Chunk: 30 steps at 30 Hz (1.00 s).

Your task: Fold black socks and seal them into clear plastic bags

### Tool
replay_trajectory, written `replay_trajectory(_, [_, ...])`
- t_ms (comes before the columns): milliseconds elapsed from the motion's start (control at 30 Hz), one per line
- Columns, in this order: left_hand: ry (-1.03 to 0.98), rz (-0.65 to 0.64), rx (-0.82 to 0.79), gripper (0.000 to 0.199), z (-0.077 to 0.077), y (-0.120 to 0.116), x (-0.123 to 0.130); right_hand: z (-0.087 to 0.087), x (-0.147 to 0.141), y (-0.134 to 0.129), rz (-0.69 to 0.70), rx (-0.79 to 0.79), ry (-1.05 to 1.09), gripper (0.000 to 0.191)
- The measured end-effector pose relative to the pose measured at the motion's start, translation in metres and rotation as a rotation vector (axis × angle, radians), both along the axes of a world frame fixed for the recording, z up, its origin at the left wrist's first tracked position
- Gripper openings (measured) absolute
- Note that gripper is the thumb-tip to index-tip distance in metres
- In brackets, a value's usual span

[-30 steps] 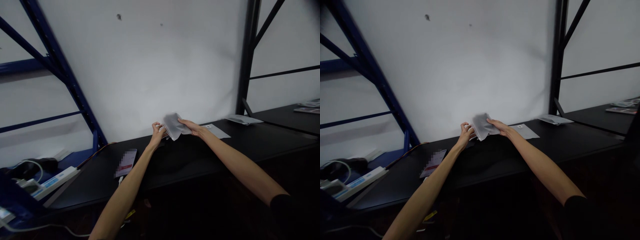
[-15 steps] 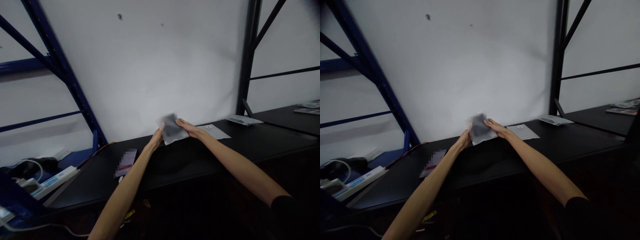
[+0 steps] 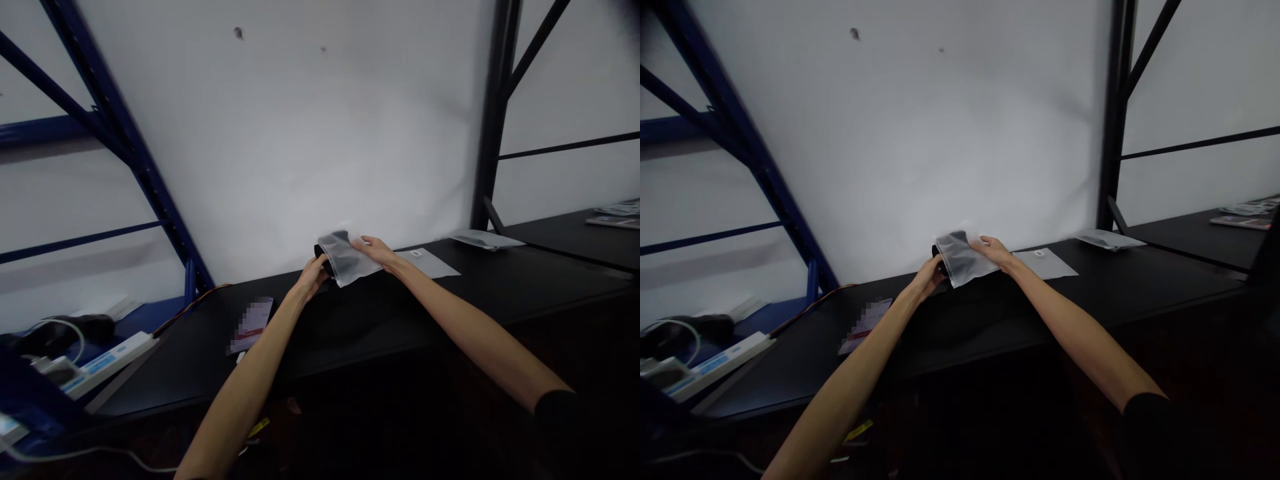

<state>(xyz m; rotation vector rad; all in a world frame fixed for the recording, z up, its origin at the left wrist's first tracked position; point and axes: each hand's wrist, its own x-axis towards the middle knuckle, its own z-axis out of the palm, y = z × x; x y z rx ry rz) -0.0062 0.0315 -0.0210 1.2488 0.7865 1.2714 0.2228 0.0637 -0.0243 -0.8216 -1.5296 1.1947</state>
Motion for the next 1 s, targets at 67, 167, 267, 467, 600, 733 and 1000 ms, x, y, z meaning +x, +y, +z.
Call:
replay_trajectory(67, [-0.046,-0.020,-0.005,0.024,0.002,-0.001,0.001,0.001,0.006,0.005,-0.100,0.006,0.028,0.066])
replay_trajectory(167, [-0.151,-0.002,-0.023,0.019,0.006,-0.003,0.002,0.007,0.020,0.010,-0.203,0.010,0.099,0.066])
replay_trajectory(267, [-0.263,0.053,-0.037,0.013,0.011,-0.006,0.000,0.016,0.043,0.012,-0.267,0.053,0.121,0.064])
replay_trajectory(467, [-0.325,0.126,-0.076,0.011,0.014,-0.007,-0.003,0.018,0.121,0.014,-0.450,0.131,-0.236,0.063])
replay_trajectory(600, [-0.287,0.110,-0.076,0.011,0.010,-0.004,-0.003,-0.006,0.166,0.028,-0.784,0.109,-0.693,0.048])
replay_trajectory(733, [-0.238,0.112,-0.076,0.012,0.007,-0.002,-0.003,-0.034,0.181,0.036,-0.834,-0.102,-0.964,0.045])
replay_trajectory(1000, [-0.184,0.124,-0.093,0.012,0.006,-0.002,-0.003,-0.029,0.165,0.037,-0.994,-0.054,-1.087,0.056])
